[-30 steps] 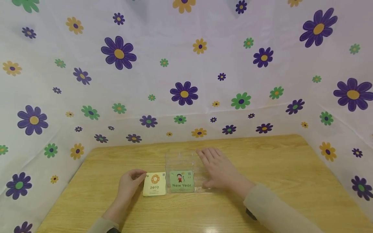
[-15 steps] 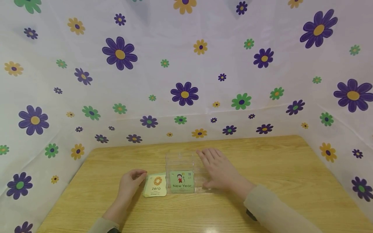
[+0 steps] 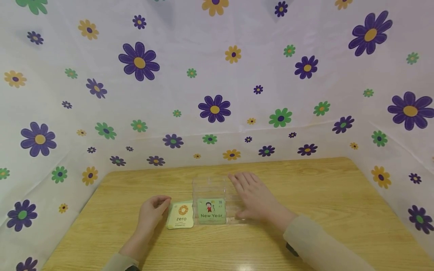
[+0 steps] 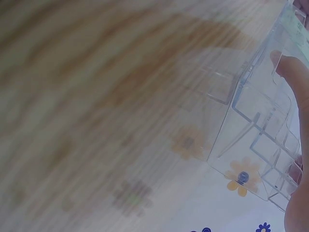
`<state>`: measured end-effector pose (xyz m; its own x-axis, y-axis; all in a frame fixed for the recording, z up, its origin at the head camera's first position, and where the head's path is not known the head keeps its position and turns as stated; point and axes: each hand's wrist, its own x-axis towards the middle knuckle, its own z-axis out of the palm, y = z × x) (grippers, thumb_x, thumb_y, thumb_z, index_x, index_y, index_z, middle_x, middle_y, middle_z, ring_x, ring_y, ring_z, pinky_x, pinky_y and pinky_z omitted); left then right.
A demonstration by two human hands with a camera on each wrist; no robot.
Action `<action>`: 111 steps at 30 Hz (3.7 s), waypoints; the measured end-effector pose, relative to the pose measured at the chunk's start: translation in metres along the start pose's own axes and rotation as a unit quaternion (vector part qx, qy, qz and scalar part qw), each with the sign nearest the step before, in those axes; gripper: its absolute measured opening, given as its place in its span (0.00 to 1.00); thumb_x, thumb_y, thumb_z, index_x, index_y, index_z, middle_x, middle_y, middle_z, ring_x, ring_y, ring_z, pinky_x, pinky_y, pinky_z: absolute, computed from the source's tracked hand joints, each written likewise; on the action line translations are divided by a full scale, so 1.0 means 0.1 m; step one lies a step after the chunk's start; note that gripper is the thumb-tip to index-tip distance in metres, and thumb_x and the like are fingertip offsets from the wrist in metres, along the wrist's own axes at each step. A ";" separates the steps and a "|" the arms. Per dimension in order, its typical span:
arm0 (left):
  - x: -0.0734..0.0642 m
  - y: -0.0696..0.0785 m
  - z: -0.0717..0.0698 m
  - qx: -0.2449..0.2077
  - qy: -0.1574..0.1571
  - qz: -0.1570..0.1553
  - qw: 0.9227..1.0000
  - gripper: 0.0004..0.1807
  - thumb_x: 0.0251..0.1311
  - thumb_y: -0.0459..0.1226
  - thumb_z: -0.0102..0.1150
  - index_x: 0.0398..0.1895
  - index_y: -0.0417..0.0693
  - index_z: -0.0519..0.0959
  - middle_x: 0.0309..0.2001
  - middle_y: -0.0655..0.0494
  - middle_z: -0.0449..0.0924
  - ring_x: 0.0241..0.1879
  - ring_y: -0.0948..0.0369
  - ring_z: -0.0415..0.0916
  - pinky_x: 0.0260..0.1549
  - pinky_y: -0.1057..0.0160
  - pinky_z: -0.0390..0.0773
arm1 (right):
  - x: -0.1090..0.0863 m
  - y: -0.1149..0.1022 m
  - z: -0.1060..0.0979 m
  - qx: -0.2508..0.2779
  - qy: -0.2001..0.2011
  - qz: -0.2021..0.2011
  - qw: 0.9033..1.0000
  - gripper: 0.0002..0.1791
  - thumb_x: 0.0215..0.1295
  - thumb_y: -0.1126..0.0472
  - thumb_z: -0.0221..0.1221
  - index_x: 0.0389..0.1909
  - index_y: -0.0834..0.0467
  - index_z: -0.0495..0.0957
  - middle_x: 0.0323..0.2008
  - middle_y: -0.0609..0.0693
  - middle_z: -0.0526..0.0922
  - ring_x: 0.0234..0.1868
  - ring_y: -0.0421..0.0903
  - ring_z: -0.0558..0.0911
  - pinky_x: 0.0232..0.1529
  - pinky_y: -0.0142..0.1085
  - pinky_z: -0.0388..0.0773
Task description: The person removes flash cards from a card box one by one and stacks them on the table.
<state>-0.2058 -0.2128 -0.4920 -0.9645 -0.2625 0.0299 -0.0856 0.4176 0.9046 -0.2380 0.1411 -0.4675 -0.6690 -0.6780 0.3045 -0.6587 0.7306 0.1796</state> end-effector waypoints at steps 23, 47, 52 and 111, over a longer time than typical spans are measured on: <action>-0.05 0.14 0.07 -0.043 0.008 0.022 0.999 0.10 0.73 0.30 0.63 0.49 0.29 0.84 0.44 0.39 0.87 0.34 0.67 0.79 0.37 0.73 0.85 | 0.02 0.02 0.04 -0.012 0.005 -0.003 1.000 0.70 0.50 0.24 0.70 0.82 0.63 0.55 0.71 0.60 0.71 0.71 0.57 0.71 0.78 0.53 0.67; -0.08 0.16 0.20 -0.063 -0.006 0.056 0.996 0.08 0.72 0.29 0.64 0.48 0.32 0.85 0.43 0.39 0.87 0.33 0.69 0.81 0.37 0.74 0.83 | 0.01 0.01 0.04 -0.006 0.008 -0.004 1.000 0.70 0.48 0.25 0.72 0.82 0.64 0.56 0.71 0.61 0.72 0.71 0.57 0.72 0.78 0.54 0.67; -0.11 0.18 0.23 -0.068 -0.014 0.061 0.996 0.07 0.72 0.29 0.64 0.48 0.33 0.85 0.45 0.37 0.87 0.34 0.67 0.82 0.38 0.74 0.82 | 0.01 0.01 0.05 -0.006 0.009 -0.005 1.000 0.70 0.48 0.24 0.72 0.82 0.64 0.56 0.70 0.61 0.72 0.71 0.57 0.72 0.78 0.54 0.68; -0.21 0.38 0.53 -0.086 -0.068 0.101 0.989 0.05 0.70 0.27 0.64 0.45 0.34 0.86 0.44 0.39 0.88 0.34 0.70 0.81 0.37 0.74 0.82 | 0.01 0.02 0.06 -0.001 0.007 -0.002 1.000 0.70 0.49 0.24 0.71 0.82 0.63 0.55 0.72 0.60 0.71 0.72 0.57 0.71 0.79 0.54 0.66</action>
<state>-0.2017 -0.1449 -0.4812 -0.9832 -0.0638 0.1712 0.1457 0.2916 0.9454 -0.2423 0.1417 -0.4725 -0.6617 -0.6792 0.3176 -0.6603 0.7285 0.1824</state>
